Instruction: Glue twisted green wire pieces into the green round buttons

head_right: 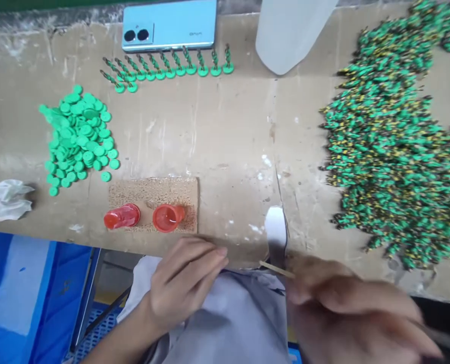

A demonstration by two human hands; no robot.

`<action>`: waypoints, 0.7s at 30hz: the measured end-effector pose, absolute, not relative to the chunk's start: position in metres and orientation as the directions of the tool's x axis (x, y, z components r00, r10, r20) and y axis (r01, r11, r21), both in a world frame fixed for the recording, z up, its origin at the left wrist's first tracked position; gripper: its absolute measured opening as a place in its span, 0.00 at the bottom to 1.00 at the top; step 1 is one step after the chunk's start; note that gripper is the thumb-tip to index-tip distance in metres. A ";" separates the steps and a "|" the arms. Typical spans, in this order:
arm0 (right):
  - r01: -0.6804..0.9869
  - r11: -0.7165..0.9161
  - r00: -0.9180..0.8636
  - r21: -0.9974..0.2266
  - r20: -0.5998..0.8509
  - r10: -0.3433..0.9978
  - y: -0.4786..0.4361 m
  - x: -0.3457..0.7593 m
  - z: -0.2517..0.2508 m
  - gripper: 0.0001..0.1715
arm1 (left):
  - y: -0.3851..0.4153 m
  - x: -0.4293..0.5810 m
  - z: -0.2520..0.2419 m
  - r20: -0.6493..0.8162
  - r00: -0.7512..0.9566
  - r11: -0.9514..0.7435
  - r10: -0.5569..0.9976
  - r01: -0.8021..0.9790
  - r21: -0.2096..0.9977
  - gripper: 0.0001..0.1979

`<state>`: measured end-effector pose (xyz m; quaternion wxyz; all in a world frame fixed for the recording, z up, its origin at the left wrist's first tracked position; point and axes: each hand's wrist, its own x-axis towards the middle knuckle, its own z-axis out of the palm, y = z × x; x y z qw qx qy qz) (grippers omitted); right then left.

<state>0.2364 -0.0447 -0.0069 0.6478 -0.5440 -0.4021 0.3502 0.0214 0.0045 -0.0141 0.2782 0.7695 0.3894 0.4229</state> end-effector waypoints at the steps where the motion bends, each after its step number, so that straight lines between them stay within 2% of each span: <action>1: -0.102 0.214 0.467 -0.972 0.143 0.873 -0.038 0.231 -0.009 0.23 | 0.005 0.020 -0.012 0.425 0.349 -0.535 0.835 0.339 0.774 0.12; 3: -0.181 0.280 0.495 -0.943 0.158 0.854 -0.029 0.220 -0.012 0.19 | 0.006 0.018 -0.006 0.375 0.340 -0.470 0.863 0.264 0.843 0.12; 7: -0.078 0.342 0.437 -0.936 0.277 0.856 -0.030 0.210 -0.015 0.21 | 0.007 0.018 0.012 0.149 0.229 -0.165 0.962 0.051 0.985 0.08; 9: -0.047 0.338 0.396 -0.940 0.294 0.870 -0.033 0.210 -0.015 0.22 | 0.007 0.018 0.019 0.031 0.212 -0.009 0.977 -0.103 0.995 0.05; 13: -0.008 0.335 0.428 -0.942 0.299 0.853 -0.035 0.209 -0.017 0.22 | 0.005 0.020 0.019 -0.105 0.261 0.199 0.960 -0.368 0.908 0.06; 16: 0.014 0.352 0.428 -0.936 0.323 0.844 -0.034 0.208 -0.018 0.21 | 0.004 0.019 0.017 -0.140 0.284 0.251 0.948 -0.405 0.879 0.05; 21: -0.024 0.361 0.420 -0.932 0.318 0.850 -0.032 0.206 -0.018 0.17 | 0.003 0.018 0.021 -0.153 0.294 0.258 0.943 -0.363 0.895 0.04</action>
